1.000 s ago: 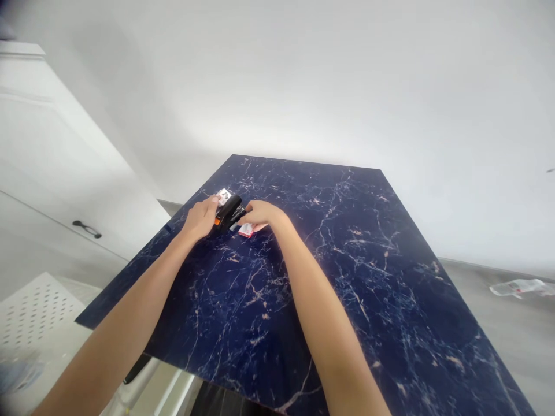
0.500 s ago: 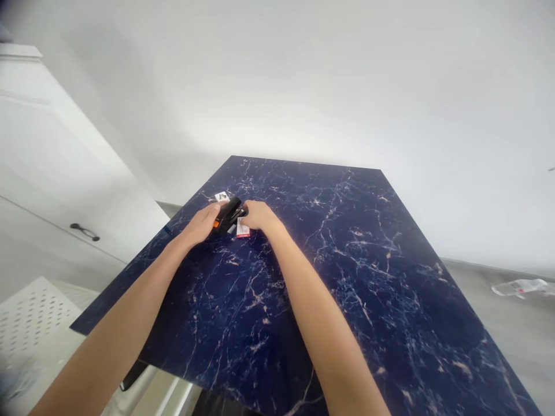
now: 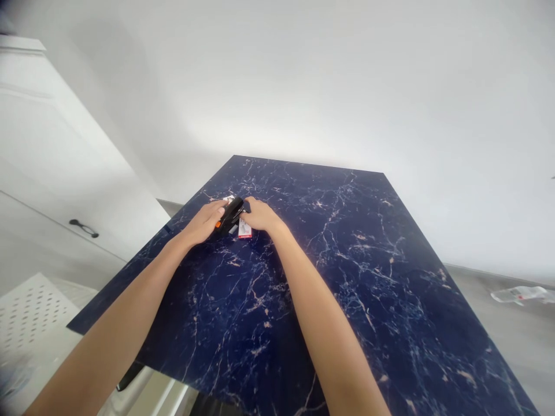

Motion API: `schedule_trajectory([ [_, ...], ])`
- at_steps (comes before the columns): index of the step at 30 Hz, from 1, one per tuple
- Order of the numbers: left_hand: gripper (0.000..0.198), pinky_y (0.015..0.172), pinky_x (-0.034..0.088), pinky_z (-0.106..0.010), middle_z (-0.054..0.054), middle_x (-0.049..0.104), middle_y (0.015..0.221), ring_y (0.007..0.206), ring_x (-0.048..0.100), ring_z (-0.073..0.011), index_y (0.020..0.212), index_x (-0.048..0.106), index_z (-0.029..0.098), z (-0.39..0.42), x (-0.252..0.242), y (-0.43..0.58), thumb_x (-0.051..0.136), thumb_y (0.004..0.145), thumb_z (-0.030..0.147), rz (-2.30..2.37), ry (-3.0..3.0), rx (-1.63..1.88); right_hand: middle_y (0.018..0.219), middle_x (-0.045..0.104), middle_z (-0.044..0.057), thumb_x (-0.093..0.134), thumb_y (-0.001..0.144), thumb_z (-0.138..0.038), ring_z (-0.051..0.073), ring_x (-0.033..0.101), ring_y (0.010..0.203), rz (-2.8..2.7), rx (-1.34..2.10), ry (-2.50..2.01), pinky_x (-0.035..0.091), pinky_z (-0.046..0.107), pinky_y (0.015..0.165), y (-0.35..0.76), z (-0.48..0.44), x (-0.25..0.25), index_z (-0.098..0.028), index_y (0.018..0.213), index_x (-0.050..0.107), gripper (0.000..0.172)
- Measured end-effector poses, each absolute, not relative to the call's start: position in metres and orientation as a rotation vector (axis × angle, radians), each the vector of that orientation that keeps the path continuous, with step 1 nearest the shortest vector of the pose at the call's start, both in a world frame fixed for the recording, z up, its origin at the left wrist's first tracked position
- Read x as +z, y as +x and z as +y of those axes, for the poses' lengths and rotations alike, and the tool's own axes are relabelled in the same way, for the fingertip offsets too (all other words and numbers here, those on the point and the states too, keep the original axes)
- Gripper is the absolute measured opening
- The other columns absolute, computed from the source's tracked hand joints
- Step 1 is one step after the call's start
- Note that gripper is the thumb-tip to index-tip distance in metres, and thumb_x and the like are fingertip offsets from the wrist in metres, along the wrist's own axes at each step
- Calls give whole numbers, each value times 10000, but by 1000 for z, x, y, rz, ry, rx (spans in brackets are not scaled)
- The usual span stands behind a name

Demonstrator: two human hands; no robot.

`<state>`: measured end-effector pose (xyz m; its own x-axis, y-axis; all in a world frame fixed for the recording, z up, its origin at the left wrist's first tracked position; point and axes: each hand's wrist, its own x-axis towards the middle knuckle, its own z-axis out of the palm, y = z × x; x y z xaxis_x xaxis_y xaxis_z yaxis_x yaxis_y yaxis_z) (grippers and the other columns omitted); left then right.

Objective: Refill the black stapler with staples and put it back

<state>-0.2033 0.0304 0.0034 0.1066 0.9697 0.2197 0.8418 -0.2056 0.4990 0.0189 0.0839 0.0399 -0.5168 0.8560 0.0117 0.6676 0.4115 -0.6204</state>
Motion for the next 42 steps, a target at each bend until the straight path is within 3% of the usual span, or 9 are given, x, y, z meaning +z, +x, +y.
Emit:
schedule_trajectory([
  [4,671,1315,198,-527,-63,301,1736,1610,266,-315,1609,448,243,27,9,-200,308,1057,600,1802,2145,654,1546,563,220,597,961,-268,337,558,1422,-2320,853,-1304,433,457,1168,20,84,40,-117,1568,439,644],
  [7,713,1277,297,-522,-63,224,1759,1588,317,-359,1609,447,275,24,15,-198,483,991,630,1723,2151,526,1606,503,198,576,945,-219,320,528,1453,-2302,889,-1282,428,443,1181,19,83,39,-119,1624,348,723],
  [11,679,1208,411,-498,-45,230,1759,1568,356,-373,1569,494,311,18,23,-194,621,931,504,1705,2166,489,1628,490,147,545,939,-182,286,529,1454,-2295,931,-1246,436,415,1174,18,82,38,-153,1653,291,758],
  [16,630,1163,469,-475,-13,261,1750,1522,441,-362,1530,536,339,10,25,-181,635,911,394,1638,2186,518,1481,639,131,583,938,-226,293,627,1320,-2310,934,-1230,470,411,1109,27,79,39,-189,1541,468,614],
  [21,530,1128,503,-472,-3,314,1731,1451,527,-367,1401,647,310,2,25,-161,654,872,322,1511,2221,554,1260,739,84,613,933,-267,254,697,1111,-2286,944,-1218,516,373,981,59,63,36,-207,1255,642,329],
  [27,482,1119,523,-472,-20,353,1714,1449,529,-367,1340,679,282,-17,27,-128,665,858,298,1323,2295,536,1043,748,54,586,937,-257,216,709,920,-2217,948,-1281,522,337,842,106,19,35,-210,1087,632,164],
  [34,417,1076,561,-470,-36,373,1702,1397,578,-360,1305,703,274,-52,34,-84,653,892,272,1003,2373,477,1007,702,36,557,971,-298,218,688,871,-2185,860,-1383,513,356,777,163,-49,37,-242,1000,588,71],
  [39,571,1215,427,-542,-44,459,1652,1496,461,-348,1468,602,317,-55,35,-73,648,905,234,902,2474,439,1072,693,44,565,979,-295,205,682,839,-2168,892,-1382,529,360,755,186,-74,36,-261,1052,626,101],
  [42,624,1238,376,-589,-71,516,1606,1507,428,-359,1503,570,315,-50,34,-76,712,896,308,927,2493,458,1251,680,78,585,963,-256,186,690,832,-2091,885,-1355,541,352,775,185,-74,30,-267,1240,628,280],
])
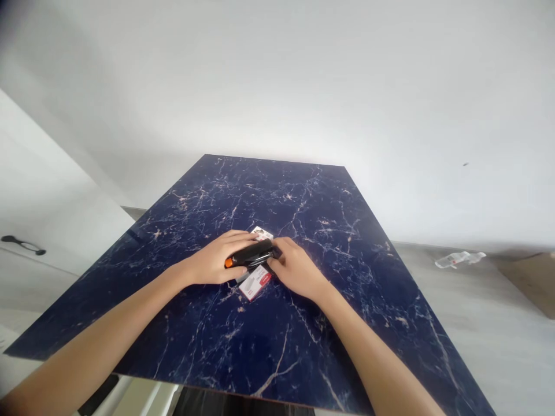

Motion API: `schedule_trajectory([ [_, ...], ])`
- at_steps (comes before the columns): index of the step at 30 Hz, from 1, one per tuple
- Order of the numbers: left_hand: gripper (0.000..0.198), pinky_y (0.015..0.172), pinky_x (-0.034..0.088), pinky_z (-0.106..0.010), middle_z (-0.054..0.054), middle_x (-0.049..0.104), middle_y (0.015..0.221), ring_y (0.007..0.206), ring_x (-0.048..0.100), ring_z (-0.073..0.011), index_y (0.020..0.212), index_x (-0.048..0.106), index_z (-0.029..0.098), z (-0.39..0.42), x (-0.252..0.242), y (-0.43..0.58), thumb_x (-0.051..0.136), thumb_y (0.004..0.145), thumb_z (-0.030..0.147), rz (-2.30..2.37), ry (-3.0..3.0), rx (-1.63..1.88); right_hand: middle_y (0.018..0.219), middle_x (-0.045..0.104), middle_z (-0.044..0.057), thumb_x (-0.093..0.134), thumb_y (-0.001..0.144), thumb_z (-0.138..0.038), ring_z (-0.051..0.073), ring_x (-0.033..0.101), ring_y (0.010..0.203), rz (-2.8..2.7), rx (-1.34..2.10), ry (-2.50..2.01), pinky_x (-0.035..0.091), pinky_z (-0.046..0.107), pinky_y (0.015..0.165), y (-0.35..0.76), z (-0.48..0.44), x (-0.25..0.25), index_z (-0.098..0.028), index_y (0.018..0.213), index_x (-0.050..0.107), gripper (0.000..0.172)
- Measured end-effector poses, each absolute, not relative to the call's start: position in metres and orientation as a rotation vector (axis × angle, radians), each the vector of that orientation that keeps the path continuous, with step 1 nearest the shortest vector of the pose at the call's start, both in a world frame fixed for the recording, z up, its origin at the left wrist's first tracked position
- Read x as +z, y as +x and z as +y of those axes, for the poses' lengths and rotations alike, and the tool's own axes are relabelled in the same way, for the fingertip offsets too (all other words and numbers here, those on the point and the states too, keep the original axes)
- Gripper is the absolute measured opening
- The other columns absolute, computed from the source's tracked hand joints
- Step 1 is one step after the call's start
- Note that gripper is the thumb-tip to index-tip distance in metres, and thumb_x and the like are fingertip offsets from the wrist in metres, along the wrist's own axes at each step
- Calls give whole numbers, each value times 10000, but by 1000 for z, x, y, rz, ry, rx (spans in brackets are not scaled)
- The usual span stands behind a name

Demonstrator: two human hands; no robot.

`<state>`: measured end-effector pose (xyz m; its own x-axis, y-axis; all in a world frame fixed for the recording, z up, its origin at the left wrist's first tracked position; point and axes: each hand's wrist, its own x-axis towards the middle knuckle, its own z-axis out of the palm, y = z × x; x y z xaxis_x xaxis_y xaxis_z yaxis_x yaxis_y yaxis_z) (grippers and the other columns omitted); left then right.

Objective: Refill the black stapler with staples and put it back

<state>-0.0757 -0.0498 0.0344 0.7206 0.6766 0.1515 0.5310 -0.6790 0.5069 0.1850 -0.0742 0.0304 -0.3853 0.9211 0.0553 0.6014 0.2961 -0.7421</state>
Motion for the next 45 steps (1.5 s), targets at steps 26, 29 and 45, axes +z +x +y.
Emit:
schedule_trajectory([
  [26,326,851,511,-414,-60,737,1062,1018,623,-273,1136,755,278,-35,32,-100,751,882,483,1143,2452,477,916,773,20,712,923,-367,210,716,793,-2311,579,-1595,519,338,723,253,-67,46,-297,1008,733,112],
  [29,290,851,512,-397,-75,728,1073,992,632,-254,1116,725,227,-41,40,-100,688,904,421,1125,2502,655,876,747,23,712,928,-363,193,684,753,-2292,436,-1469,503,324,690,244,-75,49,-271,950,697,96],
  [45,211,570,461,-264,-18,747,766,616,672,-149,875,795,224,-76,38,-75,610,975,241,941,2830,302,894,759,37,538,1051,-238,181,694,773,-2446,279,-990,522,318,710,197,-101,32,-199,1007,731,202],
])
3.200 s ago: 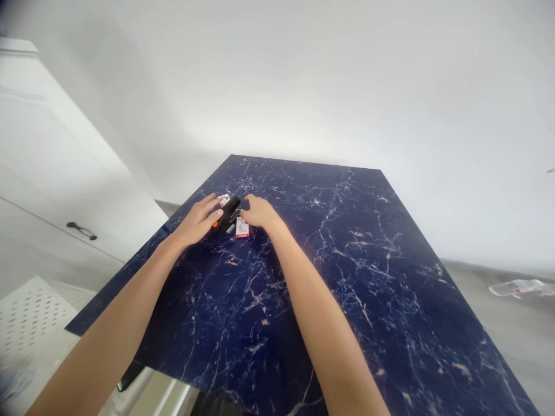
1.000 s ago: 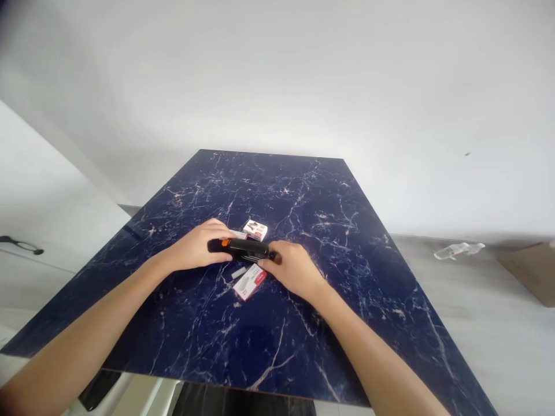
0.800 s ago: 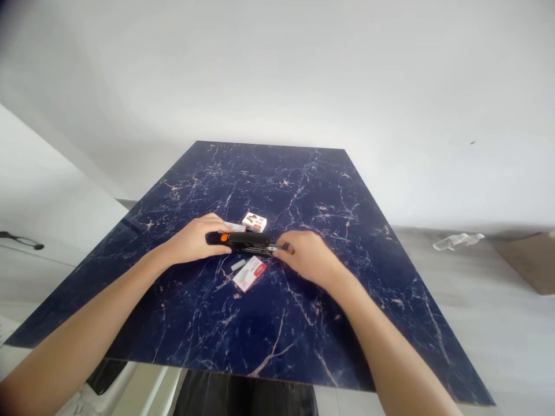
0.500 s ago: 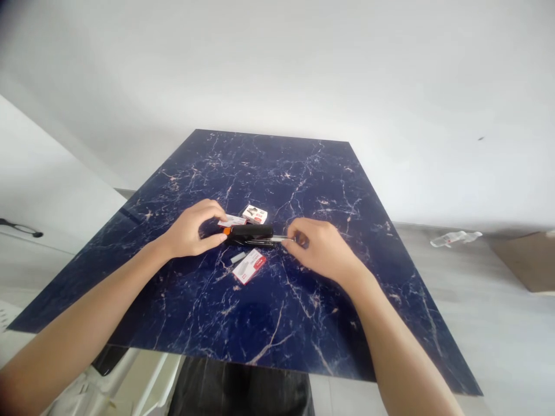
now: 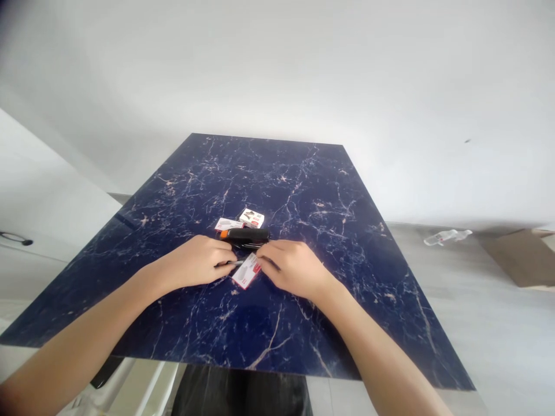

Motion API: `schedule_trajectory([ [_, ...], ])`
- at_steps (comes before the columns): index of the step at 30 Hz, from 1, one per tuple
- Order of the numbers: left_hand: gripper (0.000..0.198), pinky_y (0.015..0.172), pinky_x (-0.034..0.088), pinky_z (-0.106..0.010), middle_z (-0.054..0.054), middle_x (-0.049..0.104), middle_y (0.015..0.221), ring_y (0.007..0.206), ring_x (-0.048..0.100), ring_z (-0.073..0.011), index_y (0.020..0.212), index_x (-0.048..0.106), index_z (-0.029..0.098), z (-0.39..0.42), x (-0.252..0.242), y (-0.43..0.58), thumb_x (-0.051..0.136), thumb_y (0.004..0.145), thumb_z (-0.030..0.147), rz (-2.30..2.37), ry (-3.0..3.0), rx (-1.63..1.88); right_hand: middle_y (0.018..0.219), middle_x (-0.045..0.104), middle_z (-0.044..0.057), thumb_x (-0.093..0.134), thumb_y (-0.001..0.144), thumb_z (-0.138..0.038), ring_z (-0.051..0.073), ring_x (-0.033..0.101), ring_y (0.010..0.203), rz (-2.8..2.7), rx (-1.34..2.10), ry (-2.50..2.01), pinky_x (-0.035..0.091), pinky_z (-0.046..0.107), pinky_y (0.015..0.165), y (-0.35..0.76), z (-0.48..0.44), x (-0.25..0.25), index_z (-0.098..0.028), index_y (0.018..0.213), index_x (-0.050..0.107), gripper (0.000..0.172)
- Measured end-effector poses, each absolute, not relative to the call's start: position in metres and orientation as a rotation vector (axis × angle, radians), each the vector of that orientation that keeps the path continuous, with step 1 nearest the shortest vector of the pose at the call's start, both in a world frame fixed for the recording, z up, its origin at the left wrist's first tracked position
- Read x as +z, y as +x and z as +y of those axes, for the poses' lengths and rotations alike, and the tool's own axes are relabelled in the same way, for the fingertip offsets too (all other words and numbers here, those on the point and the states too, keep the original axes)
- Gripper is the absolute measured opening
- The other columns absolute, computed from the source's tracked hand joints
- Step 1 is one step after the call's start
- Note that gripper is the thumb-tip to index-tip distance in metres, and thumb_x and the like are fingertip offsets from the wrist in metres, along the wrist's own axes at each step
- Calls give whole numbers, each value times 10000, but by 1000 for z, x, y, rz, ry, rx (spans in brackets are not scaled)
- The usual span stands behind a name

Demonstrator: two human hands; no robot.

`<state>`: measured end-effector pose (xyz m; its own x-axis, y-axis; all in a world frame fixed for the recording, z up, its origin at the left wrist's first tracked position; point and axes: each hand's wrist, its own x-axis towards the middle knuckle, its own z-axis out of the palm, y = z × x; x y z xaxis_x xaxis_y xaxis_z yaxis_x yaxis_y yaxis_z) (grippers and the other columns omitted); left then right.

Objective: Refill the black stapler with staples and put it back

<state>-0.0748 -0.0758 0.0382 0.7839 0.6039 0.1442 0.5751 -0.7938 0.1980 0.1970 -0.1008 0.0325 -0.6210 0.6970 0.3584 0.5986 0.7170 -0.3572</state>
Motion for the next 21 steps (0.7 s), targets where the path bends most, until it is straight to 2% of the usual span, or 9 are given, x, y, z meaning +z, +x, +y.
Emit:
schedule_trajectory([
  [4,230,588,514,-269,-27,786,918,715,725,-153,957,796,215,-77,39,-74,580,1027,250,886,2947,658,987,774,52,581,1041,-234,178,720,830,-2300,365,-968,560,311,755,194,-104,32,-196,1095,732,165],
  [8,147,700,580,-263,-5,810,1039,860,770,-147,1034,766,217,-79,36,-70,621,1032,238,747,3001,1012,1068,790,44,675,1004,-253,154,744,835,-2178,563,-927,593,285,788,186,-108,34,-208,1137,734,152],
  [13,86,760,602,-267,11,812,1040,886,774,-140,1068,734,236,-82,27,-62,667,1014,240,633,2989,1104,993,803,12,686,987,-226,157,748,830,-2158,650,-907,607,293,788,183,-109,37,-233,980,774,89],
  [17,190,857,615,-349,-38,792,1105,962,753,-189,1158,700,232,-74,30,-65,718,970,258,694,2908,1211,1046,812,14,711,974,-286,169,744,837,-2131,564,-1056,602,305,770,210,-97,50,-255,1027,799,108],
  [21,184,891,598,-428,-80,766,1135,997,714,-228,1160,707,213,-60,30,-76,664,981,212,916,2830,1211,996,817,-5,737,942,-319,168,709,746,-2127,488,-1364,576,310,698,246,-79,55,-294,1009,818,108],
])
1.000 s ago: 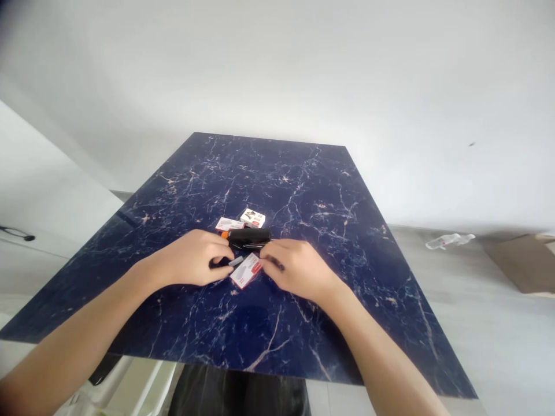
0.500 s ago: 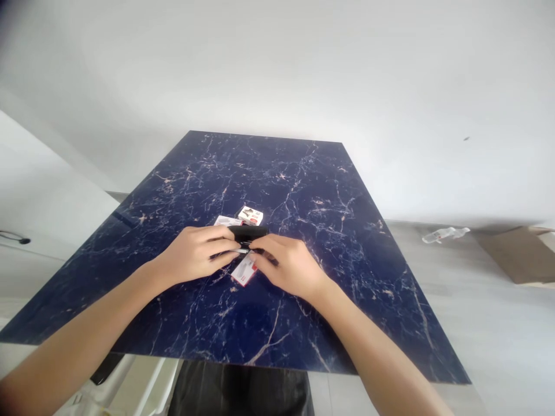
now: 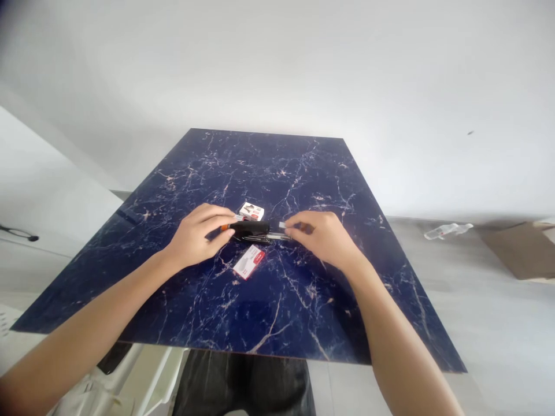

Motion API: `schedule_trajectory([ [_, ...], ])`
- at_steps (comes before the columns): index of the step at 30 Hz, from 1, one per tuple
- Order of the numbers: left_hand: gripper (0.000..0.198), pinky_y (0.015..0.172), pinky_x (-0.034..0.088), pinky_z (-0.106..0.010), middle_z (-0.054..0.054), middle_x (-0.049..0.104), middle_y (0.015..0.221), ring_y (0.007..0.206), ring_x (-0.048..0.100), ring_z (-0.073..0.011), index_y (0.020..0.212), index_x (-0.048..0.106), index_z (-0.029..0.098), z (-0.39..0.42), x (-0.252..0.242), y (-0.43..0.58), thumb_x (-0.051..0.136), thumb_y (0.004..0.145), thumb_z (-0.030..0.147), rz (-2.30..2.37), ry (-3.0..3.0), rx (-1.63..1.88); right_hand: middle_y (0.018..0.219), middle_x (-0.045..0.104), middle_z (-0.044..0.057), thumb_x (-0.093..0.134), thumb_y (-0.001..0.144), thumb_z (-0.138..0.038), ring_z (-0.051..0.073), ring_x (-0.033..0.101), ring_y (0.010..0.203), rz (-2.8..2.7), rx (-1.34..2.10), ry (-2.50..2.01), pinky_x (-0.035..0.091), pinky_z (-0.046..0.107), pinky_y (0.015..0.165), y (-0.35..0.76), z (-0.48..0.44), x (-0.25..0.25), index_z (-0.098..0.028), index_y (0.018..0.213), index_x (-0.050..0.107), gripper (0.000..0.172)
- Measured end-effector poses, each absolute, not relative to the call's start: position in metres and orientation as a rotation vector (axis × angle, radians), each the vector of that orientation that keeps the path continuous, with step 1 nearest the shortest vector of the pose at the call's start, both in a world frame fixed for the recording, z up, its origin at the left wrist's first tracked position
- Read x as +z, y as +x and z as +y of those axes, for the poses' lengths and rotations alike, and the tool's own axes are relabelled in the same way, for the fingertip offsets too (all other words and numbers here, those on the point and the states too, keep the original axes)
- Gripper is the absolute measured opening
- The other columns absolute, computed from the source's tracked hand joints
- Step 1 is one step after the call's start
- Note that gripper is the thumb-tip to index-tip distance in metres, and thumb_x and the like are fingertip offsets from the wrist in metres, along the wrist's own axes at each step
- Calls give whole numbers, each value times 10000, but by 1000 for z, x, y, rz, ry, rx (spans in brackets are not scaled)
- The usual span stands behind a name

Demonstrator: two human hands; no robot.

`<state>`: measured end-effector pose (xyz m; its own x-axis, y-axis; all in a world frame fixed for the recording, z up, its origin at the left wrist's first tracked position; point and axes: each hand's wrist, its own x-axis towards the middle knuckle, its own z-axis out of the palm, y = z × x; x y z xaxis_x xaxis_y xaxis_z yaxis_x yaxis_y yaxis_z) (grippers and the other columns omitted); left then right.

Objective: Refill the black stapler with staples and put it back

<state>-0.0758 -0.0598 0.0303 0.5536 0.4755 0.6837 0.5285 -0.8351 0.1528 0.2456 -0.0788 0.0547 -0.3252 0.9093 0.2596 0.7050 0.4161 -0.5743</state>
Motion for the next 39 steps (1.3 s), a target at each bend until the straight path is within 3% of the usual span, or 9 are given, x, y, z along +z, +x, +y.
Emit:
schedule_trajectory([
  [12,180,889,555,-428,-69,772,1112,987,692,-225,1112,735,199,-52,18,-77,576,1028,218,-1040,-2820,-1135,1013,808,-11,670,947,-253,171,732,797,-2322,464,-1343,561,317,758,233,-75,34,-276,1011,794,142],
  [16,210,941,544,-447,-72,764,1144,1026,686,-233,1169,729,216,-52,20,-81,578,1030,261,-1082,-2877,-1078,1142,784,26,667,959,-260,189,735,887,-2323,408,-1276,559,337,813,235,-79,41,-251,961,779,113],
  [20,383,1007,523,-493,-86,736,1246,1138,647,-275,1340,675,249,-50,26,-86,672,970,348,-1125,-3025,-841,947,775,20,668,968,-289,169,701,778,-2309,425,-1217,541,314,736,224,-93,51,-236,923,750,108],
  [23,505,1036,502,-510,-94,719,1287,1205,613,-301,1423,623,260,-48,30,-92,709,940,381,-1206,-3079,-725,962,770,20,622,986,-261,170,706,833,-2387,446,-1074,533,301,778,213,-103,54,-236,949,739,125],
  [26,522,1052,490,-513,-115,675,1355,1243,593,-316,1433,606,244,-43,33,-100,693,947,411,-1296,-3082,-785,900,756,35,576,1010,-280,186,687,745,-2300,266,-1358,483,306,694,216,-101,53,-221,952,703,151],
  [30,448,1018,495,-484,-93,680,1258,1189,585,-300,1310,685,248,-37,32,-106,745,896,407,-1345,-3174,-683,698,686,56,408,1099,-373,230,646,613,-2398,93,-1818,365,324,607,230,-88,48,-205,907,659,358],
  [35,254,950,488,-459,-79,668,1096,1095,565,-286,1060,755,223,-37,27,-99,785,857,373,-1365,-3113,-648,753,714,84,298,1128,-457,243,685,671,-2477,152,-1798,344,322,599,218,-91,39,-202,892,628,479],
  [37,217,920,487,-440,-72,666,1059,1066,566,-278,1027,755,220,-38,26,-95,779,866,363,-1359,-3110,-654,736,710,74,350,1111,-474,230,673,648,-2436,215,-1792,339,317,579,207,-96,36,-207,884,609,437],
  [39,213,892,486,-421,-66,666,1038,1044,569,-271,1002,753,216,-38,25,-94,793,859,370,-1357,-3111,-663,734,712,63,473,1061,-429,226,661,629,-2407,292,-1790,338,316,563,198,-102,33,-210,915,592,290],
])
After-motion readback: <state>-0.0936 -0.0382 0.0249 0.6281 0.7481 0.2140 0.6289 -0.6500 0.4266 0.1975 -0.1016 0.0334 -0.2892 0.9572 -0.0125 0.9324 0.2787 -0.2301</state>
